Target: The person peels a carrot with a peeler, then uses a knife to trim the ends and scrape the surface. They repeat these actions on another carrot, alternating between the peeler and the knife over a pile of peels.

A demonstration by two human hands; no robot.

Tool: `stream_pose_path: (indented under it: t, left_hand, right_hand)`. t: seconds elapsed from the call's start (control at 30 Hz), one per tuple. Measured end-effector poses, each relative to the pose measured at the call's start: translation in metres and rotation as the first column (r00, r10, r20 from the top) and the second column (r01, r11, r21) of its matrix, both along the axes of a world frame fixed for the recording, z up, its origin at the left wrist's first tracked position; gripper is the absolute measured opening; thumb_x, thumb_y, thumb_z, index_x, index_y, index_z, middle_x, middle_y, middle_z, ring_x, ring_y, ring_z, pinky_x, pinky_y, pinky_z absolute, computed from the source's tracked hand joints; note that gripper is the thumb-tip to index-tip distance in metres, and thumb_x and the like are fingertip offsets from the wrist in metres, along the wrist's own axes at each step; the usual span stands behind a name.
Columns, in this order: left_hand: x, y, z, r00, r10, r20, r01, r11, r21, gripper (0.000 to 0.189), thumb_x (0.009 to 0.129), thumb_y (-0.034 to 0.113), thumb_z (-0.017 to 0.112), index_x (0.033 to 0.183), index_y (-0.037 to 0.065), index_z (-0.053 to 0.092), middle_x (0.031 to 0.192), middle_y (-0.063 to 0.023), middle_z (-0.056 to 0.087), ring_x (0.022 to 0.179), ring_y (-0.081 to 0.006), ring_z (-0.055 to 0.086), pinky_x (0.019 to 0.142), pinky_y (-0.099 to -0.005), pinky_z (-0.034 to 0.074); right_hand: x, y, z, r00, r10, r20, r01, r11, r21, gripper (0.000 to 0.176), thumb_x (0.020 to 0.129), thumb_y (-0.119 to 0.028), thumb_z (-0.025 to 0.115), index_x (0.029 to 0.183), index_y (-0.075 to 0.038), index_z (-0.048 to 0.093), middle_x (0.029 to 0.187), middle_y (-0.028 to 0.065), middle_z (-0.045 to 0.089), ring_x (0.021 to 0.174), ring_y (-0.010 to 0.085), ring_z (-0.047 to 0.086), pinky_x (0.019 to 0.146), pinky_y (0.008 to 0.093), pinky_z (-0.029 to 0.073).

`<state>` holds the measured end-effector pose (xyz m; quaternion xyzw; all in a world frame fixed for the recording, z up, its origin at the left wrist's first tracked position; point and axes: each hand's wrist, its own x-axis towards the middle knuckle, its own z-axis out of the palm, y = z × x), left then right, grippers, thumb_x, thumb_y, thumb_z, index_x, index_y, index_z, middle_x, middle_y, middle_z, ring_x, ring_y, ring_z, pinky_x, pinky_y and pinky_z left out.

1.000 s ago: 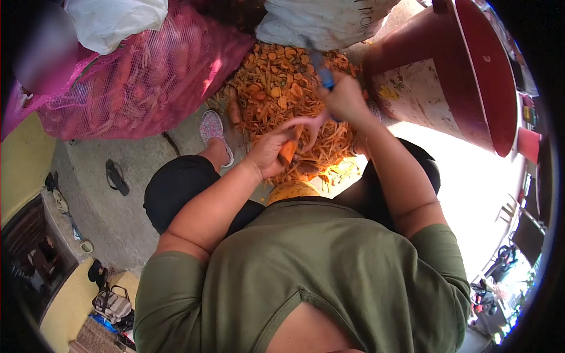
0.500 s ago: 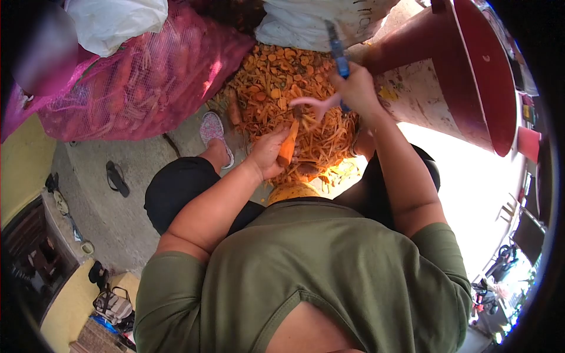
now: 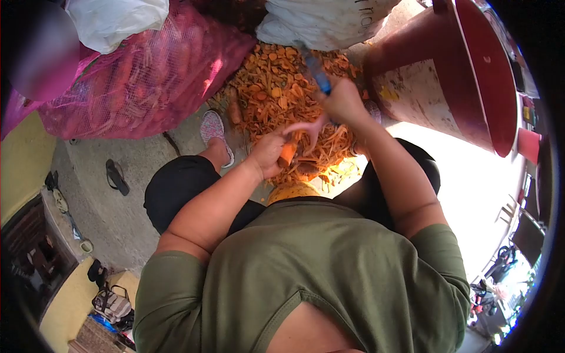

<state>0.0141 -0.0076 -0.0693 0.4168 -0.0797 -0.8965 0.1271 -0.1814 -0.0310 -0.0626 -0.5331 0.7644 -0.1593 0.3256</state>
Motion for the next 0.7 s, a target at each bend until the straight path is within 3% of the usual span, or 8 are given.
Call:
stream_pose_path:
  t: [0.03, 0.13, 0.23, 0.27, 0.37, 0.4, 0.5, 0.7]
  left_hand:
    - [-0.002, 0.000, 0.004, 0.999, -0.020, 0.032, 0.021, 0.999, -0.039, 0.022, 0.092, 0.024, 0.040, 0.109, 0.012, 0.046, 0.090, -0.0035, 0.053, 0.068, -0.0139, 0.053, 0.055, -0.0272, 0.045]
    - [0.011, -0.001, -0.031, 0.986, -0.117, -0.117, 0.106, 0.990, -0.097, 0.020, 0.092, 0.026, 0.041, 0.105, 0.013, 0.046, 0.084, -0.0034, 0.050, 0.066, -0.0147, 0.048, 0.054, -0.0278, 0.042]
    - [0.007, 0.000, -0.026, 0.996, -0.092, -0.022, 0.089, 0.988, -0.124, 0.020, 0.091, 0.027, 0.042, 0.103, 0.012, 0.047, 0.084, -0.0035, 0.050, 0.065, -0.0131, 0.047, 0.052, -0.0262, 0.041]
    - [0.006, -0.001, -0.021, 0.995, -0.102, -0.008, 0.100, 0.985, -0.138, 0.020, 0.091, 0.027, 0.042, 0.104, 0.012, 0.046, 0.084, -0.0034, 0.050, 0.065, -0.0127, 0.047, 0.052, -0.0256, 0.041]
    - [0.006, -0.004, -0.015, 0.991, -0.129, 0.021, 0.131, 0.977, -0.167, 0.023, 0.091, 0.027, 0.044, 0.105, 0.010, 0.047, 0.083, -0.0026, 0.050, 0.066, -0.0114, 0.047, 0.054, -0.0236, 0.041]
    - [0.009, -0.008, -0.021, 0.991, -0.131, 0.014, 0.132, 0.975, -0.177, 0.024, 0.091, 0.027, 0.045, 0.106, 0.009, 0.048, 0.082, -0.0021, 0.050, 0.066, -0.0111, 0.047, 0.055, -0.0230, 0.041]
    - [0.013, -0.014, -0.029, 0.981, -0.179, 0.078, 0.195, 0.919, -0.344, 0.025, 0.089, 0.026, 0.049, 0.105, 0.007, 0.051, 0.079, -0.0006, 0.050, 0.067, -0.0095, 0.047, 0.059, -0.0217, 0.041]
    - [0.012, -0.026, -0.027, 0.930, -0.042, 0.366, 0.265, 0.767, -0.585, 0.025, 0.087, 0.019, 0.054, 0.100, -0.002, 0.057, 0.085, -0.0012, 0.056, 0.074, -0.0063, 0.048, 0.067, -0.0205, 0.038]
  right_hand:
    - [-0.011, -0.004, -0.002, 0.997, -0.082, 0.003, 0.082, 0.997, 0.006, 0.024, 0.069, -0.021, 0.062, 0.079, 0.000, 0.058, 0.062, 0.0150, 0.057, 0.056, 0.0263, 0.058, 0.057, 0.0354, 0.045]
    - [-0.040, -0.015, -0.001, 0.962, -0.264, -0.070, 0.261, 0.964, -0.046, 0.023, 0.071, -0.020, 0.062, 0.081, 0.000, 0.059, 0.060, 0.0142, 0.057, 0.055, 0.0217, 0.057, 0.056, 0.0346, 0.045]
    - [-0.032, -0.011, 0.000, 0.956, -0.253, 0.151, 0.254, 0.967, 0.017, 0.023, 0.072, -0.020, 0.061, 0.084, 0.000, 0.060, 0.059, 0.0109, 0.055, 0.054, 0.0171, 0.054, 0.055, 0.0327, 0.044]
    - [-0.022, -0.006, 0.000, 0.977, -0.145, 0.158, 0.158, 0.985, -0.070, 0.024, 0.073, -0.021, 0.062, 0.086, -0.001, 0.060, 0.058, 0.0084, 0.053, 0.053, 0.0150, 0.051, 0.055, 0.0311, 0.043]
    - [-0.030, -0.010, -0.012, 0.976, -0.215, 0.047, 0.212, 0.975, 0.066, 0.029, 0.072, -0.028, 0.061, 0.083, -0.001, 0.060, 0.068, 0.0159, 0.061, 0.067, 0.0303, 0.061, 0.062, 0.0374, 0.046]
    - [-0.034, -0.013, 0.000, 0.967, -0.246, 0.065, 0.241, 0.968, 0.073, 0.031, 0.073, -0.032, 0.061, 0.086, -0.004, 0.060, 0.072, 0.0169, 0.061, 0.070, 0.0321, 0.061, 0.063, 0.0389, 0.047]
    - [-0.044, -0.012, 0.001, 0.956, -0.239, -0.172, 0.243, 0.970, 0.000, 0.035, 0.074, -0.039, 0.060, 0.085, -0.006, 0.060, 0.074, 0.0173, 0.062, 0.071, 0.0322, 0.061, 0.064, 0.0396, 0.047]
    - [0.012, 0.026, 0.019, 0.903, 0.342, -0.260, -0.312, 0.938, 0.149, 0.034, 0.078, -0.039, 0.056, 0.087, -0.006, 0.052, 0.069, 0.0147, 0.060, 0.068, 0.0309, 0.060, 0.059, 0.0410, 0.046]
